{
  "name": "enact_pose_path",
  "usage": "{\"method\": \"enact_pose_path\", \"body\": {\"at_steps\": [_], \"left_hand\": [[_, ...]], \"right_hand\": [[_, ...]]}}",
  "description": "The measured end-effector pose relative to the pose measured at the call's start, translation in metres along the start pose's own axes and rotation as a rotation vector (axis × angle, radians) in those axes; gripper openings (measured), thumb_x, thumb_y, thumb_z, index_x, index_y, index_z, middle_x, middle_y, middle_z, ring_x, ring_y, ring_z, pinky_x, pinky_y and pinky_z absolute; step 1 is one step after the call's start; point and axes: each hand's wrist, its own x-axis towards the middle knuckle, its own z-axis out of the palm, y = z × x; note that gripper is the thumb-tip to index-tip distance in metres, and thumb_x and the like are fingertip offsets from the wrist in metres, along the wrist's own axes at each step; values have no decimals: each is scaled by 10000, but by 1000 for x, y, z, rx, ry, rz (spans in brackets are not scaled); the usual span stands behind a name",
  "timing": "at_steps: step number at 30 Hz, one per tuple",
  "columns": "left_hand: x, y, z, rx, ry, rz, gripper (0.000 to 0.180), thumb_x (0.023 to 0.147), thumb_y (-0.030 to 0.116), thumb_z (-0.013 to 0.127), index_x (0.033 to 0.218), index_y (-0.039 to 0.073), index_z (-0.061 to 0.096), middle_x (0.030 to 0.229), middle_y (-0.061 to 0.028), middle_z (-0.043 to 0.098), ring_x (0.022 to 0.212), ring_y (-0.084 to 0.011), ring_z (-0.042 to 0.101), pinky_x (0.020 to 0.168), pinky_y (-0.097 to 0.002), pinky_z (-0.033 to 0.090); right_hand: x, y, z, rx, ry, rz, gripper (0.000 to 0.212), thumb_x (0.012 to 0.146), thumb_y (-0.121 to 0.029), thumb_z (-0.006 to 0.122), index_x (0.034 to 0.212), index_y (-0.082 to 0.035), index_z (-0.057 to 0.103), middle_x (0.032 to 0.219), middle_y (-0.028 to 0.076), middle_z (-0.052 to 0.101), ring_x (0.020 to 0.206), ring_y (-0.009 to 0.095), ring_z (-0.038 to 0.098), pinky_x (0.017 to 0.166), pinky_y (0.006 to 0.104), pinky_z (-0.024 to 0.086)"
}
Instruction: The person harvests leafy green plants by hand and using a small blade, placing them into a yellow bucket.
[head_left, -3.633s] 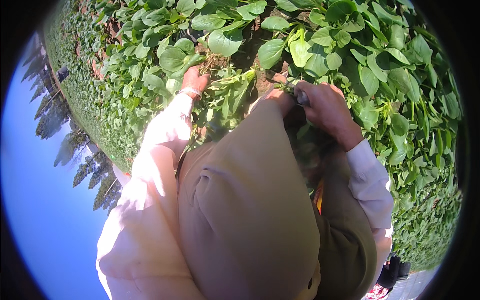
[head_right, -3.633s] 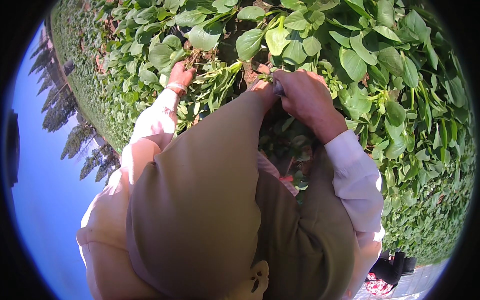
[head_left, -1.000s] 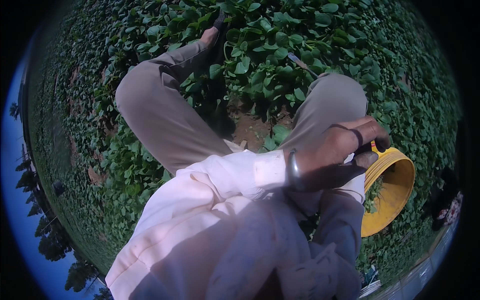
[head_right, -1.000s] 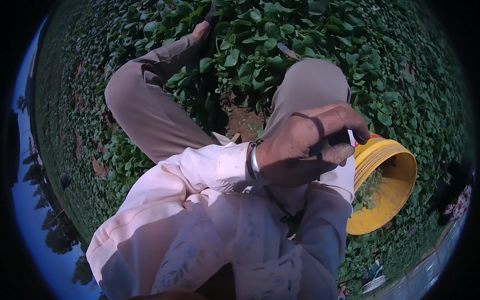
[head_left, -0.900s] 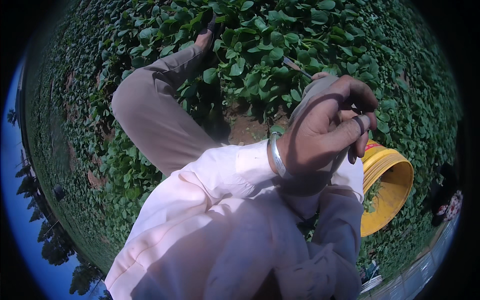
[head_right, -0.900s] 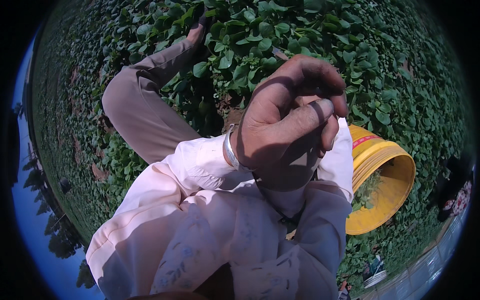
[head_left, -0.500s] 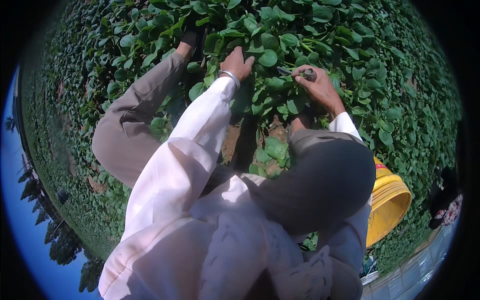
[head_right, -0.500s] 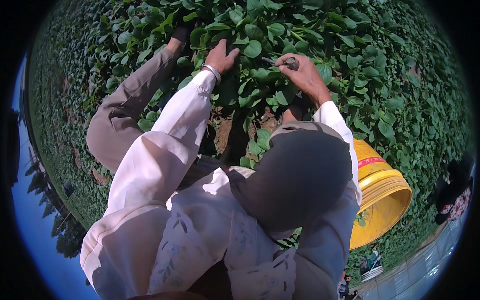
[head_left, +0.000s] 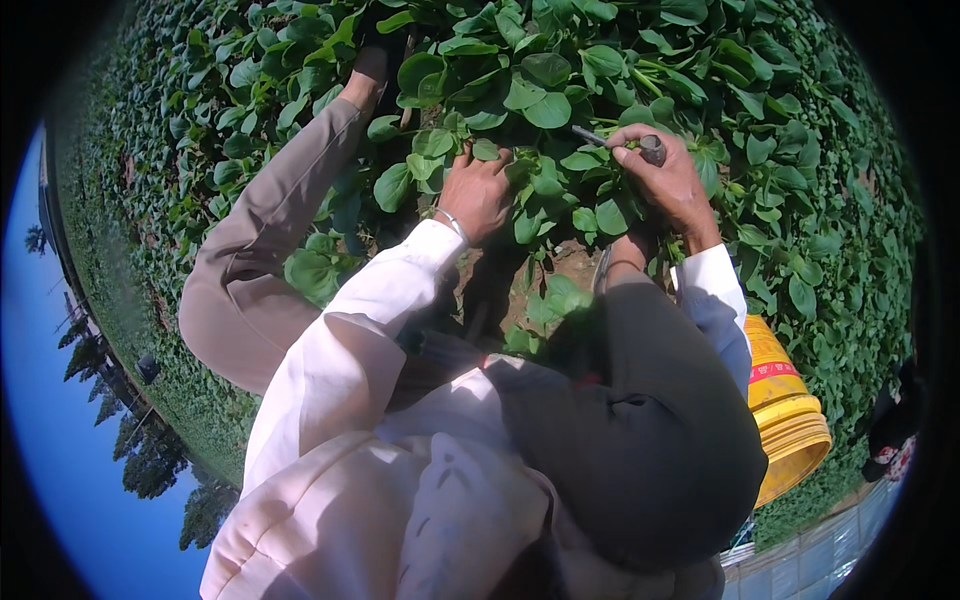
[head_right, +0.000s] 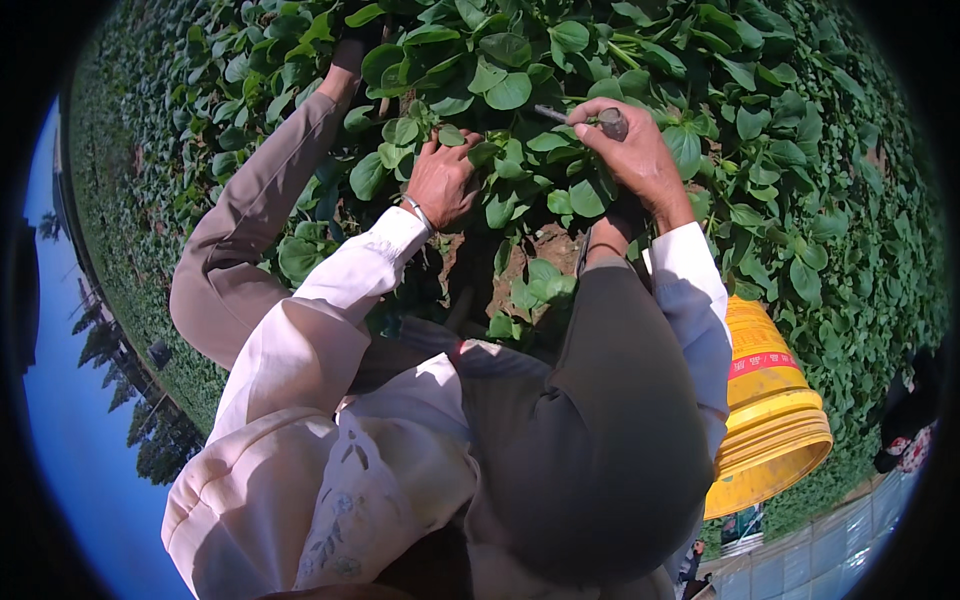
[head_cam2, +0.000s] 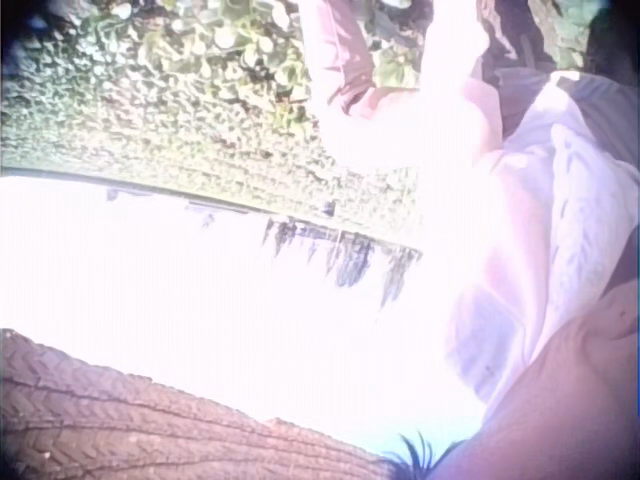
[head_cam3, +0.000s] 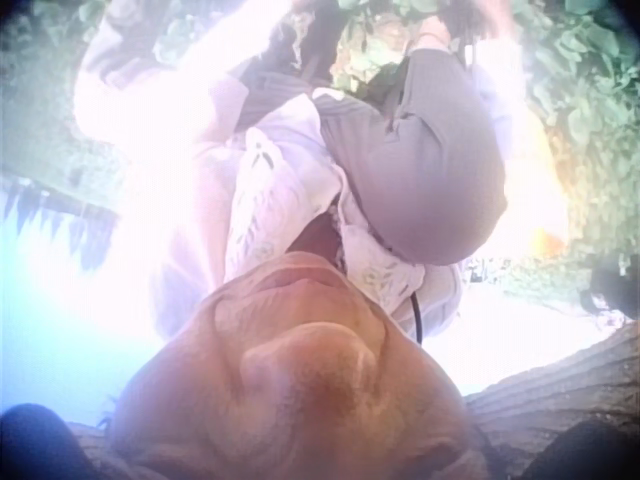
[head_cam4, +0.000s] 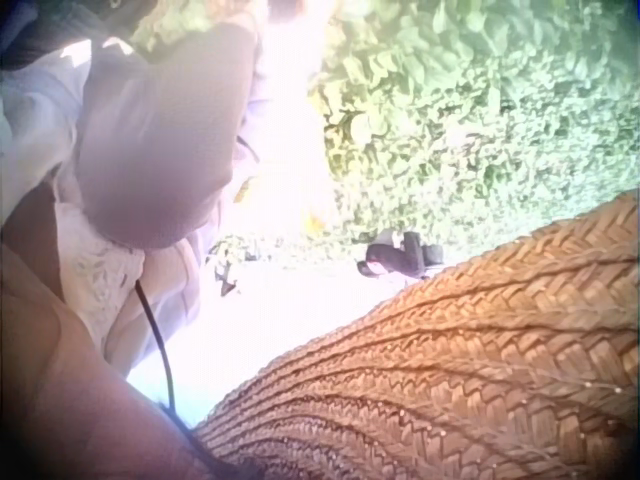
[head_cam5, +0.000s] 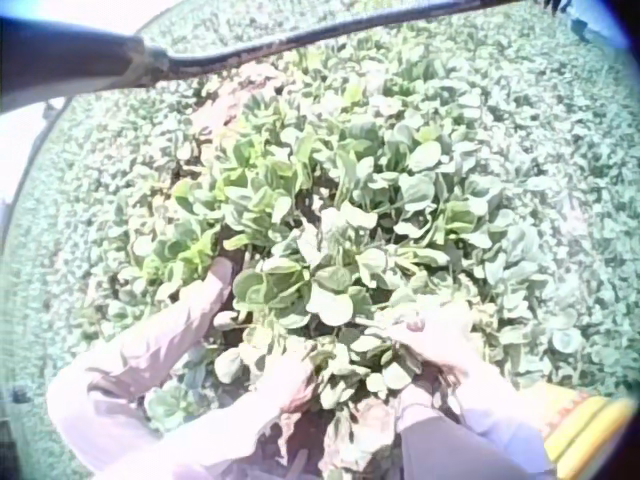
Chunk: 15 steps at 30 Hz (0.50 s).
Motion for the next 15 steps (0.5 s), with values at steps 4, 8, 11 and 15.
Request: {"method": "enact_pose_path", "body": {"at_steps": [4,8,11,15], "left_hand": [[24,-1,-1,-141,7,13,384,749,9,557,1128,69,574,1202,-129,563,1055,-339,572,858,-431,484],[65,-12,-4,-272,276,-164,355,761,16,515,1113,29,554,1036,-186,612,960,-399,585,816,-443,488],[90,-33,10,-507,352,-479,336,808,81,533,1142,50,547,1016,-199,625,949,-423,583,815,-445,480],[110,-20,28,-473,307,-392,339,823,153,568,1145,47,555,977,-207,651,961,-409,597,840,-423,477]], "right_hand": [[20,1,25,-69,63,-187,114,853,-119,647,937,-46,672,599,-89,468,540,11,370,489,202,308],[7,1,14,313,215,-7,151,870,-95,637,1004,-32,664,581,-68,486,413,19,373,381,192,292],[2,18,10,494,256,44,166,879,-81,628,1021,5,634,564,-60,471,409,21,369,385,192,294],[-1,19,5,666,253,132,165,891,-75,615,1034,7,605,537,-62,420,394,28,347,382,200,277]]}}
